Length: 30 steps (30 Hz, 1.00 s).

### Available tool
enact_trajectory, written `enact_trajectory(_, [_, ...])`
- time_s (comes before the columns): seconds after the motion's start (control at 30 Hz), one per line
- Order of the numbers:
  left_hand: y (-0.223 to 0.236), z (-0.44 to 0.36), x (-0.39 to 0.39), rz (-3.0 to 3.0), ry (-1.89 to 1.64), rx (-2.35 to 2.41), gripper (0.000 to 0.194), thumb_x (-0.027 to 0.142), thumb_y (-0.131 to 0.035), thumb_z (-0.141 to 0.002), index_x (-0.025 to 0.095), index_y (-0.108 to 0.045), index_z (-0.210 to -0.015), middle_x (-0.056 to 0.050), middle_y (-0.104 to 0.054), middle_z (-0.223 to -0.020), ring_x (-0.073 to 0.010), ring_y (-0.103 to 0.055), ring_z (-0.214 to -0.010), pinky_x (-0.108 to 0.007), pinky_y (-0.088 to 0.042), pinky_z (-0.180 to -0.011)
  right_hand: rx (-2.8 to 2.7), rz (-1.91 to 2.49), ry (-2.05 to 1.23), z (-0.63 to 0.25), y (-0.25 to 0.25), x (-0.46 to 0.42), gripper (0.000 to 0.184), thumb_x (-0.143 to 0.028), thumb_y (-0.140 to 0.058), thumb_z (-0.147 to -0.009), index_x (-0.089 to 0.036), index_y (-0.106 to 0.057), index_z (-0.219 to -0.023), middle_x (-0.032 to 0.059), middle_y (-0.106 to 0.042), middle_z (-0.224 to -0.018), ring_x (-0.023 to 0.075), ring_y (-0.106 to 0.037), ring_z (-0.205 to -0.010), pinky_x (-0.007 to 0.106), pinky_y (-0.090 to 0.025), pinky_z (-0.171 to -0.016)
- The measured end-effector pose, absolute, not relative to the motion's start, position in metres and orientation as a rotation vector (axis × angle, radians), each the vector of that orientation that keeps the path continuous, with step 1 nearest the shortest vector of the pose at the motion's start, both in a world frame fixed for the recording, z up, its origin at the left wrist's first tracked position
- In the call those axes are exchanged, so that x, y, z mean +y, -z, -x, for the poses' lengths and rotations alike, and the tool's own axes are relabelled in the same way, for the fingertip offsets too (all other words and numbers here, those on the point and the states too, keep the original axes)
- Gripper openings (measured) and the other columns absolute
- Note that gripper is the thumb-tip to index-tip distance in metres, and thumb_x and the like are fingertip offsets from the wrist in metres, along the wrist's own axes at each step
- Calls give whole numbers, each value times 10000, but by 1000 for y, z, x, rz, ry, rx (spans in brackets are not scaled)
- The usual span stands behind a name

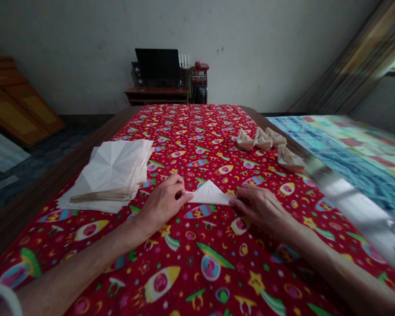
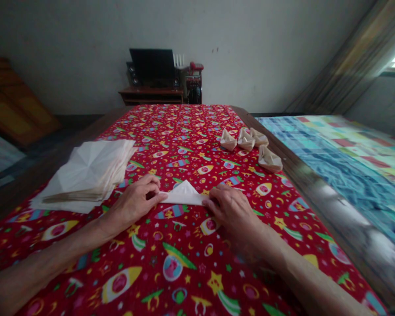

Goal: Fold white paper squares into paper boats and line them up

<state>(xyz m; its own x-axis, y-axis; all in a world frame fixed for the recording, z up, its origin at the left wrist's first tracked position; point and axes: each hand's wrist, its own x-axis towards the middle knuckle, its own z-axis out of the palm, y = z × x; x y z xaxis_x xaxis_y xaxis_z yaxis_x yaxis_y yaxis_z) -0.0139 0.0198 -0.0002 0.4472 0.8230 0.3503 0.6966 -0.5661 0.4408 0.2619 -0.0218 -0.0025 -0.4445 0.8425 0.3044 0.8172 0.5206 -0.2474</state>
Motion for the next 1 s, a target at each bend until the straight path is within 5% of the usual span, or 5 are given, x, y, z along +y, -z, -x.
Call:
enact_trajectory(0.17, [0, 10, 18, -2602, -837, 1369, 178, 220, -605, -824, 150, -578, -986, -62, -571, -1018, -197, -574, -944, -315, -487, -805, -2390, 1368, -77, -262, 4, -20, 208, -366, -469, -889, -240, -623, -827, 54, -620, -732, 167, -555, -653, 278, -395, -578])
enact_trajectory(0.33, [-6, -3, 2, -3057, -712, 1023, 343, 103, -380, -925, 169, -503, -1239, -74, -498, -1347, -223, -418, -1269, -465, -276, -1094, -2382, 1389, -77, -261, 3, -20, 197, -349, -477, -880, -231, -615, -803, 51, -616, -725, 161, -541, -633, 271, -380, -555])
enact_trajectory(0.63, [-6, -17, -20, -2907, -286, 913, 513, 409, -269, -975, 171, -269, -1429, -54, -289, -1498, -196, -189, -1403, -405, -174, -1147, -2400, 1398, -86, -264, 6, -18, 141, -302, -507, -864, -231, -627, -846, 51, -632, -764, 165, -568, -654, 274, -420, -558])
enact_trajectory(0.8, [-6, -15, -18, -2864, -230, 897, 504, 423, -244, -978, 216, -249, -1438, -31, -253, -1514, -182, -167, -1409, -404, -127, -1156, -2323, 1431, 91, -258, 5, -24, 230, -277, -493, -874, -234, -598, -1074, 101, -646, -1004, 236, -603, -903, 357, -508, -699])
enact_trajectory(1.0, [-7, -16, -17, -2875, -280, 865, 479, 407, -285, -973, 185, -343, -1393, -60, -334, -1479, -185, -201, -1401, -393, -127, -1160, -2573, 1124, 205, -227, 1, -42, 532, -124, -388, -879, -151, -334, -1408, 133, -402, -1424, 242, -330, -1334, 451, -393, -1037])
